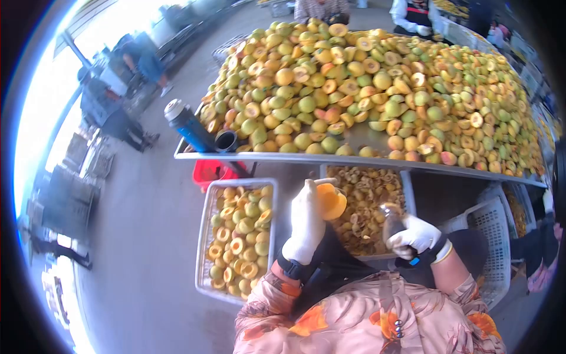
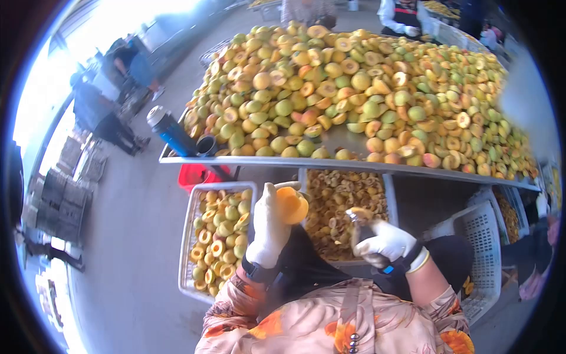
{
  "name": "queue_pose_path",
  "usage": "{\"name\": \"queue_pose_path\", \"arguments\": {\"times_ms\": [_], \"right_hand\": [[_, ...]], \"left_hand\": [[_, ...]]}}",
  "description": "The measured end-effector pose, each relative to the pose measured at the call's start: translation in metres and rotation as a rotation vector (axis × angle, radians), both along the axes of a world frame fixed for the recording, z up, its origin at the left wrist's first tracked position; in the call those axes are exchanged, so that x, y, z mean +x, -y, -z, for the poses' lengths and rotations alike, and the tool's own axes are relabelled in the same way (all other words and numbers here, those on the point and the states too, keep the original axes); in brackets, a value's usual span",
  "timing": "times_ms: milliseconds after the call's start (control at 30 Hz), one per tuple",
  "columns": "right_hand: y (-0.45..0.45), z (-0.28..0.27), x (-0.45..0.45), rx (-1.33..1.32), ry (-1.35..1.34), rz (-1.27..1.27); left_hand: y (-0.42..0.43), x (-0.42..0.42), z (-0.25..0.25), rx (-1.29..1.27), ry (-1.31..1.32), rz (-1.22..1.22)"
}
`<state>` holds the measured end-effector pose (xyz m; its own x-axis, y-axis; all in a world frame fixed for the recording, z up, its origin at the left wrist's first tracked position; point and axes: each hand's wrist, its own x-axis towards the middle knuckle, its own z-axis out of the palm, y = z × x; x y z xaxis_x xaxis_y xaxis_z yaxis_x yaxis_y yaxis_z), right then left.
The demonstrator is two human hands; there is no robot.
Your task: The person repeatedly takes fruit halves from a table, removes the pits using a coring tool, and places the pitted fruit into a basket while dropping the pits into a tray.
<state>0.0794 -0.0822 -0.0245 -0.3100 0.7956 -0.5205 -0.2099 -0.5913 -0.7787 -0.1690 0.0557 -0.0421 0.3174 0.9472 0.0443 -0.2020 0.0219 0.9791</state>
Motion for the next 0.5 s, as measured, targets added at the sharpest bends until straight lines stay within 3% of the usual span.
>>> {"name": "queue_pose_path", "arguments": {"times_ms": [100,167,233,267,300,333,400,433,500], "right_hand": [[-0.009,0.054,0.000,0.014,0.570,0.002],[-0.005,0.086,0.002,0.107,0.658,-0.036],[-0.004,0.079,-0.007,-0.065,0.713,-0.050],[-0.004,0.085,-0.008,-0.078,0.710,-0.070],[-0.004,0.088,-0.011,-0.075,0.721,-0.088],[-0.004,0.089,-0.014,-0.074,0.735,-0.104],[-0.006,0.095,-0.017,-0.066,0.789,-0.177],[-0.007,0.097,-0.021,-0.062,0.832,-0.214],[-0.011,0.099,-0.028,-0.046,0.918,-0.275]], "left_hand": [[0.005,-0.085,0.003,0.035,-0.205,-0.263],[0.013,-0.146,0.033,0.032,-0.260,-0.416],[0.031,-0.207,0.041,-0.186,-0.330,-0.596],[0.042,-0.232,0.041,-0.225,-0.289,-0.678],[0.046,-0.272,0.071,-0.190,-0.212,-0.747],[0.054,-0.302,0.075,-0.247,-0.446,-0.870],[0.067,-0.382,0.126,-0.138,-0.670,-0.988],[0.073,-0.404,0.131,-0.154,-0.946,-1.044],[0.074,-0.419,0.119,-0.325,-1.154,-1.016]]}}
